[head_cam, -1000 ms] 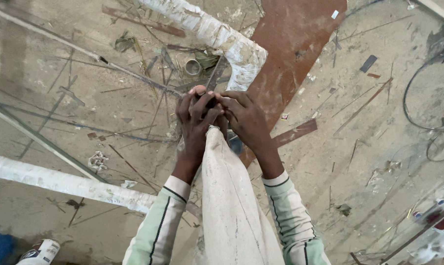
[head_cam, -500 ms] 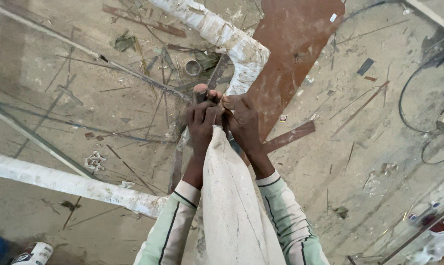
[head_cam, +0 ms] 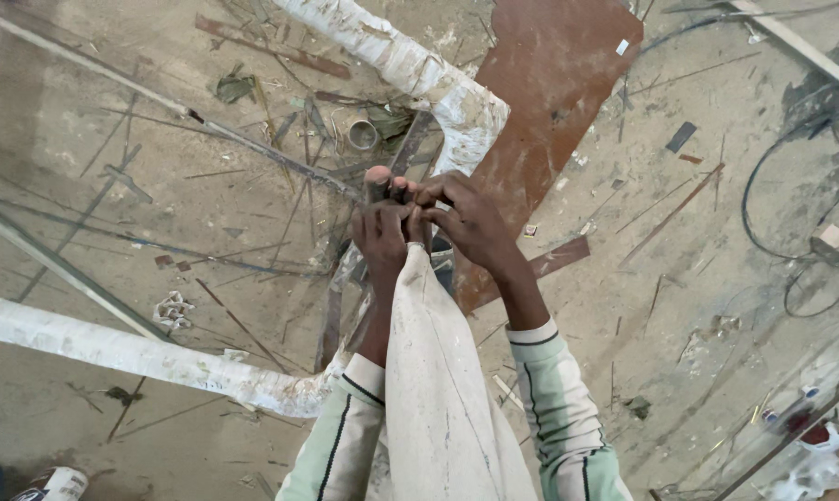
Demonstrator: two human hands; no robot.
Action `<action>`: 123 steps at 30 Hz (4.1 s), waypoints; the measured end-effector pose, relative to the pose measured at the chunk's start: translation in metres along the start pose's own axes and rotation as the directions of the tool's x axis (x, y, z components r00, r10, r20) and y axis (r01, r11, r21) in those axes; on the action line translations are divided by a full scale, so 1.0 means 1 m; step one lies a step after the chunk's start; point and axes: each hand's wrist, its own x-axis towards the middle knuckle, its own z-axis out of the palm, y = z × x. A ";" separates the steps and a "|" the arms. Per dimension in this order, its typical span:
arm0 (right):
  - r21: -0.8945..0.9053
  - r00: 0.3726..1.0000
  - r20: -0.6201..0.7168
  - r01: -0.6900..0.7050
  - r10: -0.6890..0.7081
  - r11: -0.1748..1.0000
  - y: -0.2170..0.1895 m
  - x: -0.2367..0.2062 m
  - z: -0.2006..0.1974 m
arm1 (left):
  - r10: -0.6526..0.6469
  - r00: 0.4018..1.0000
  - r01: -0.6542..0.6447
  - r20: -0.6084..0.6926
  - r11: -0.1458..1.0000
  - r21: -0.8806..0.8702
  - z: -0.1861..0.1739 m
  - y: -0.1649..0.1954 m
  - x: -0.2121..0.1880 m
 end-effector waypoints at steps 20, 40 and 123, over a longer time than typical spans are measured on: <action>0.154 0.991 -0.109 -0.065 0.082 0.986 0.001 0.000 -0.007 | -0.017 0.980 0.062 0.199 0.973 -0.223 -0.015 0.019 0.021; -0.042 0.988 0.005 0.154 -0.153 0.987 0.025 -0.009 -0.036 | 0.070 0.964 -0.013 0.258 0.977 -0.215 -0.008 0.025 0.012; -0.267 0.824 -0.548 -0.011 -0.142 0.964 0.039 -0.081 0.038 | 0.454 0.716 -0.450 0.530 0.881 -0.147 -0.011 0.033 0.081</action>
